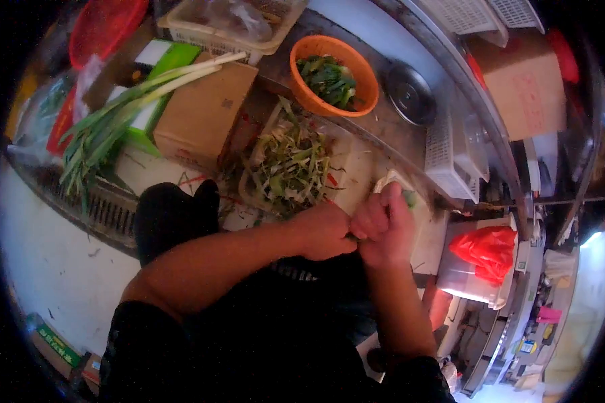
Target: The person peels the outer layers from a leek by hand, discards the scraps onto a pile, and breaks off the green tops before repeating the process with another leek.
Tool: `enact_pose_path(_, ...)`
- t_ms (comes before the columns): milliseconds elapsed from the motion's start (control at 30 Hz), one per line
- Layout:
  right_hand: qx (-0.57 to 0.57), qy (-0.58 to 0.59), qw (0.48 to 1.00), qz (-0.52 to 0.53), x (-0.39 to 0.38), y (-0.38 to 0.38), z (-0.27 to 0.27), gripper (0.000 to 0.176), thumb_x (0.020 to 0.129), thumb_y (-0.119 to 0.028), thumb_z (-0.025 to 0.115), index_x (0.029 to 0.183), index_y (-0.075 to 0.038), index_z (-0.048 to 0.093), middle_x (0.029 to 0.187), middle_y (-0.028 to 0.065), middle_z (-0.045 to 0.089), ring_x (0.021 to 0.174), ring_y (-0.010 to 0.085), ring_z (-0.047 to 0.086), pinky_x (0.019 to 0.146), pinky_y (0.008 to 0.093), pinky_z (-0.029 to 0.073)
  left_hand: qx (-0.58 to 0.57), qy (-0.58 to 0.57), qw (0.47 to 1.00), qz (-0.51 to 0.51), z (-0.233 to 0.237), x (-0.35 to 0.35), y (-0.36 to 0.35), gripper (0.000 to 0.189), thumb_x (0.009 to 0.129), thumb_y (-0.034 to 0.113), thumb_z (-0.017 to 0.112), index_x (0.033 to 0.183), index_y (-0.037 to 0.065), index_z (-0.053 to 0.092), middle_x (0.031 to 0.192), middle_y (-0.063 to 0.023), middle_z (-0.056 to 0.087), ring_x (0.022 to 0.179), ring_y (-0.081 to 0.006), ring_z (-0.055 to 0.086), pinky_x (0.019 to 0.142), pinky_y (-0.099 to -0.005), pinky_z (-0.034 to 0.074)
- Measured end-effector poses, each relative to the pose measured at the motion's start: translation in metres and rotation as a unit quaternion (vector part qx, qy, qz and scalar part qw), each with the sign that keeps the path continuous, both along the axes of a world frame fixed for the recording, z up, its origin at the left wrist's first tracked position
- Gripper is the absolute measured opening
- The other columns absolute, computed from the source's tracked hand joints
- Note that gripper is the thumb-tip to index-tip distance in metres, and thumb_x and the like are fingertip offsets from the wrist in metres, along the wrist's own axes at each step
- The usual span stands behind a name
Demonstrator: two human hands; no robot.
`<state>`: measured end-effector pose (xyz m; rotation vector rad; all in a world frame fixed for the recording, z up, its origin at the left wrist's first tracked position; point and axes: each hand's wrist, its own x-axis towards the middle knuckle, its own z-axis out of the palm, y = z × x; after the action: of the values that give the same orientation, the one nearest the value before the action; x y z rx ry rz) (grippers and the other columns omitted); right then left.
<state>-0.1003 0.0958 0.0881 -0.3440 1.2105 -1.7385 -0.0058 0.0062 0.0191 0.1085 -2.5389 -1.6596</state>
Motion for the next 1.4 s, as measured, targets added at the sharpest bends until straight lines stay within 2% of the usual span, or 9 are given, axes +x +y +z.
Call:
enact_pose_path(267, 0.186, -0.064, 0.975, 0.108, -0.002, 0.016, 0.043, 0.018, 0.092, -0.025, 0.060, 0.080, -0.013, 0.051, 0.050, -0.0038, 0.036, 0.039, 0.0090, 0.033, 0.038, 0.0245, 0.028, -0.138, -0.027, 0.977, -0.160, -0.005, 0.003, 0.009, 0.032, 0.079, 0.032, 0.056, 0.089, 0.003, 0.064, 0.086, -0.0225, 0.064, 0.085, -0.0403, 0.062, 0.077, -0.0478, 0.049)
enact_pose_path(367, 0.190, 0.104, 0.976, 0.031, -0.008, 0.021, 0.041, 0.013, 0.087, -0.016, 0.066, 0.086, -0.011, 0.054, 0.054, -0.0025, 0.043, 0.042, 0.0086, 0.038, 0.038, 0.0232, 0.030, 0.081, 0.210, 0.972, 0.062, -0.044, -0.009, -0.001, 0.034, 0.085, 0.036, 0.052, 0.089, 0.004, 0.064, 0.075, -0.0157, 0.063, 0.067, -0.0326, 0.061, 0.063, -0.0432, 0.048)
enact_pose_path(433, 0.141, 0.163, 0.977, 0.004, -0.017, 0.026, 0.030, 0.018, 0.081, -0.012, 0.073, 0.090, -0.007, 0.058, 0.061, -0.0011, 0.051, 0.047, 0.0071, 0.043, 0.041, 0.0230, 0.033, 0.584, 0.006, 0.812, 0.005, -0.040, -0.012, -0.025, 0.038, 0.091, 0.043, 0.047, 0.100, 0.009, 0.062, 0.063, -0.0059, 0.053, 0.051, -0.0184, 0.049, 0.051, -0.0326, 0.040)
enact_pose_path(533, 0.259, 0.338, 0.902, 0.076, -0.011, 0.020, 0.009, 0.022, 0.080, -0.017, 0.074, 0.092, -0.005, 0.061, 0.068, 0.0004, 0.057, 0.052, 0.0069, 0.048, 0.047, 0.0230, 0.038, 0.670, -0.019, 0.741, 0.035, -0.019, -0.003, -0.025, 0.046, 0.096, 0.051, 0.040, 0.116, 0.013, 0.055, 0.063, 0.0006, 0.045, 0.047, -0.0096, 0.035, 0.047, -0.0249, 0.031)
enact_pose_path(867, 0.208, 0.262, 0.942, 0.023, 0.014, -0.011, -0.013, 0.019, 0.081, -0.008, 0.070, 0.094, 0.002, 0.061, 0.076, 0.0061, 0.063, 0.061, 0.0131, 0.058, 0.058, 0.0247, 0.048, 0.620, -0.041, 0.781, 0.060, -0.023, -0.009, -0.019, 0.058, 0.096, 0.060, 0.032, 0.128, 0.015, 0.050, 0.101, 0.0011, 0.061, 0.070, -0.0096, 0.053, 0.055, -0.0252, 0.041)
enact_pose_path(967, 0.179, 0.289, 0.938, -0.066, -0.015, -0.005, -0.031, 0.024, 0.082, -0.011, 0.069, 0.099, 0.004, 0.062, 0.089, 0.0118, 0.067, 0.079, 0.0206, 0.066, 0.070, 0.0324, 0.054, 0.599, -0.014, 0.800, 0.036, -0.021, -0.010, -0.017, 0.047, 0.095, 0.049, 0.046, 0.116, 0.008, 0.056, 0.082, -0.0022, 0.059, 0.065, -0.0119, 0.050, 0.054, -0.0263, 0.040)
enact_pose_path(1033, 0.131, 0.221, 0.961, -0.101, -0.023, -0.008, -0.023, 0.021, 0.084, -0.010, 0.066, 0.099, 0.004, 0.062, 0.092, 0.0130, 0.067, 0.081, 0.0218, 0.066, 0.070, 0.0335, 0.055, 0.220, -0.043, 0.974, 0.020, -0.014, -0.002, -0.023, 0.036, 0.091, 0.041, 0.055, 0.096, 0.006, 0.060, 0.076, -0.0043, 0.059, 0.061, -0.0141, 0.052, 0.054, -0.0266, 0.041)
enact_pose_path(1300, -0.164, -0.118, 0.979, -0.007, -0.029, -0.002, -0.029, 0.025, 0.086, -0.014, 0.061, 0.108, -0.003, 0.055, 0.086, 0.0116, 0.061, 0.087, 0.0285, 0.060, 0.090, 0.0488, 0.047, 0.395, -0.179, 0.901, -0.030, -0.023, -0.012, -0.017, 0.023, 0.080, 0.025, 0.056, 0.077, 0.002, 0.058, 0.063, -0.0049, 0.054, 0.052, -0.0179, 0.051, 0.050, -0.0326, 0.041)
enact_pose_path(1400, -0.159, -0.009, 0.987, -0.017, -0.015, -0.001, -0.032, 0.023, 0.087, -0.018, 0.061, 0.106, -0.007, 0.054, 0.077, 0.0076, 0.055, 0.077, 0.0243, 0.056, 0.084, 0.0470, 0.048, 0.338, -0.150, 0.929, -0.014, -0.036, -0.015, -0.009, 0.019, 0.080, 0.022, 0.054, 0.073, 0.004, 0.055, 0.061, -0.0025, 0.048, 0.054, -0.0155, 0.047, 0.051, -0.0310, 0.038)
